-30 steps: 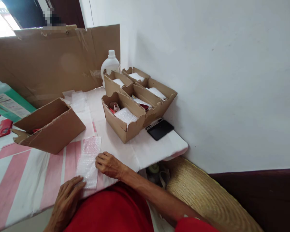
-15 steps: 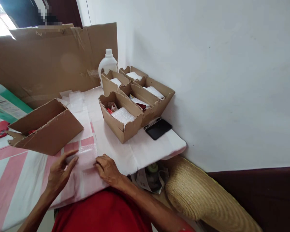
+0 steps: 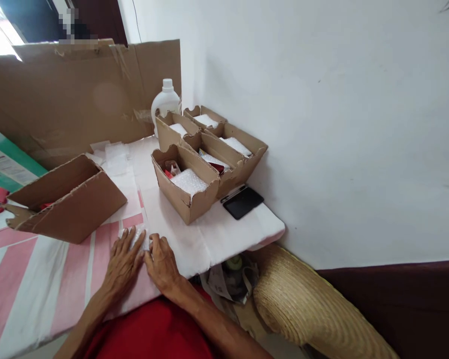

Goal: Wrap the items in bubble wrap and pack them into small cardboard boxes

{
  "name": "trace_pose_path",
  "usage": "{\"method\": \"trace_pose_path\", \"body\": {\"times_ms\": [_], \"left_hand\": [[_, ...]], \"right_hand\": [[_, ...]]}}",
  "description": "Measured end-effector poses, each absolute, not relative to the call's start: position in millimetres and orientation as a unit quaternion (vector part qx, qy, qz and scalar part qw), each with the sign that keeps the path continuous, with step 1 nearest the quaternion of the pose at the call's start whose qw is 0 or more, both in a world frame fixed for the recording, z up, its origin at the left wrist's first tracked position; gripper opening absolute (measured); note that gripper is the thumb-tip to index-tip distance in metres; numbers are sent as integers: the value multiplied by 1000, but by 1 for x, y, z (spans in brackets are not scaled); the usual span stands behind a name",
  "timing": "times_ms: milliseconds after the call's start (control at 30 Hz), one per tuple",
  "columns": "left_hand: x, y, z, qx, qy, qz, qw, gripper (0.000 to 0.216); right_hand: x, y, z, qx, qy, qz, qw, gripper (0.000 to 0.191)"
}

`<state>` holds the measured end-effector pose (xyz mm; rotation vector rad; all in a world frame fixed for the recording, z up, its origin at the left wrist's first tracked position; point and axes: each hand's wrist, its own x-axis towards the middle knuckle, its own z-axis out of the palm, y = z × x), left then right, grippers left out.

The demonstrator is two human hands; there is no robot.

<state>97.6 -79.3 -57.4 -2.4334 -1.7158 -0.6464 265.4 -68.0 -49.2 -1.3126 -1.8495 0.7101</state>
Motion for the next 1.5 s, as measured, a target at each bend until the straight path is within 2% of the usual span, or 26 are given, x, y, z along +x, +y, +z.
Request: {"method": "trace_pose_path", "body": {"times_ms": [100, 167, 267, 400, 467, 533, 633, 800, 867, 933, 1000, 1100, 1200, 1333, 1400, 1500], "left_hand": [[96, -79, -78, -802, -560, -201, 53, 54], [94, -78, -84, -805, -550, -209, 70, 54], [91, -79, -81, -810, -539, -213, 90, 55], [87, -92, -63, -827, -513, -210, 90, 66], [84, -100, -57, -823, -509, -229, 106, 47], [82, -106, -54, -811, -503, -267, 134, 27], [81, -108, -50, -806, -490, -295, 154, 32], [79, -102, -17, -804, -436, -345, 210, 34], [73, -97, 12, -812, -404, -346, 239, 33], [61, -89, 48, -813, -383, -345, 270, 32], [43, -78, 87, -809, -377, -332, 305, 31], [7, -56, 138, -779, -411, -304, 363, 25], [-28, -29, 166, -768, -463, -240, 372, 20], [-55, 1, 170, -775, -586, -95, 217, 18], [-59, 12, 166, -766, -625, -34, 143, 18], [-57, 28, 159, -770, -630, -4, 102, 19]], "right_hand": [[261, -62, -47, -479, -778, 175, 367, 53], [257, -54, -50, -446, -813, 160, 338, 57], [257, -38, -57, -436, -837, 173, 282, 51], [263, -16, -45, -437, -840, 216, 238, 29], [262, -7, -31, -442, -846, 228, 192, 21], [259, 2, -17, -448, -848, 243, 145, 24], [255, 13, -5, -468, -820, 313, 99, 29], [275, 25, 7, -451, -791, 412, 27, 16], [285, 26, 24, -410, -762, 499, 43, 19], [288, 28, 53, -355, -713, 594, 111, 25], [277, 35, 90, -309, -681, 635, 190, 32], [239, 61, 143, -291, -710, 590, 251, 35], [190, 98, 174, -301, -772, 485, 281, 30], [137, 136, 178, -366, -885, 239, 159, 36], [120, 144, 172, -359, -907, 197, 98, 33], [107, 148, 160, -345, -921, 178, 22, 23]]}}
